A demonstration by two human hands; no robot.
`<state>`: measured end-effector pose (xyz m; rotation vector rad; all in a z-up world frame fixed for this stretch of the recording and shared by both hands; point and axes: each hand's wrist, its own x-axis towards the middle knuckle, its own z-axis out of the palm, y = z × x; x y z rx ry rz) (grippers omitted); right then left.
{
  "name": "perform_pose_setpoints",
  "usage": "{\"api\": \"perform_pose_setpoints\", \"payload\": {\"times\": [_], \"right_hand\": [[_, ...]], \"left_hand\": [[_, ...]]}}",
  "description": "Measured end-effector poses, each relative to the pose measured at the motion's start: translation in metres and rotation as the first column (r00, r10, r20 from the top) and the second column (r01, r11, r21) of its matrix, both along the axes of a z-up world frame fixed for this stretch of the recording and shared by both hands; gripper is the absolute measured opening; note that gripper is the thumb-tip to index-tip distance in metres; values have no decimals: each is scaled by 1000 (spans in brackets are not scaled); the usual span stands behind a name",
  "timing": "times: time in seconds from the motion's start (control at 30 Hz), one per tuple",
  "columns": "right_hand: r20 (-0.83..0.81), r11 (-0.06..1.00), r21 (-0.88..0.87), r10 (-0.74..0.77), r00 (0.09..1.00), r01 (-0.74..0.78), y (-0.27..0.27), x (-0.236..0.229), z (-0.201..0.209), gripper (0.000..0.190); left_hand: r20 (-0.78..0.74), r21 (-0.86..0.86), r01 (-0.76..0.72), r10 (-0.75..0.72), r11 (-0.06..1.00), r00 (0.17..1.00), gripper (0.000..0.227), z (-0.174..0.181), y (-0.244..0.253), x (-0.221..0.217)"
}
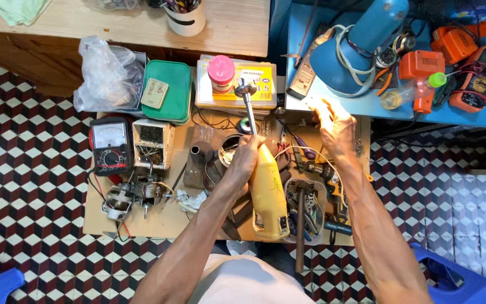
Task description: The person holds a yellow immersion blender and repeatedly presses its power switch while manipulating the cord and plug. They plug the device into a wall socket, then unplug it, and continue to handle the cord and switch throughout the clip.
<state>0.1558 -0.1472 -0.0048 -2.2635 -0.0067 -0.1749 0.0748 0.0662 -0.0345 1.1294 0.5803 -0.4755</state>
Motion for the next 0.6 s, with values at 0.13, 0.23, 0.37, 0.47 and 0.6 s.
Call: {"api": "perform_pose_setpoints", "payload": {"times": [0.13, 0.23, 0.37, 0.47, 0.6], "right_hand": [[-18, 999, 47, -6, 1000, 6, -7, 39, -19, 31], [-20, 995, 95, 44, 999, -42, -14, 69, -28, 25], [114, 825, -544, 252, 961, -151, -29, 90, -34, 15], [289, 435, -900, 531, 797, 37, -35, 99, -41, 15], [131, 683, -725, 264, 955, -89, -27, 109, -56, 15]], "left_hand": [[42, -120, 30, -25, 992, 999, 43, 0, 11, 5], [70, -44, 28, -25, 999, 997, 44, -4, 17, 8], [88, -64, -63, 68, 996, 994, 46, -10, 20, 7], [-18, -215, -102, 100, 971, 995, 41, -10, 21, 11], [-26, -227, -118, 115, 967, 993, 38, -7, 20, 17]]}}
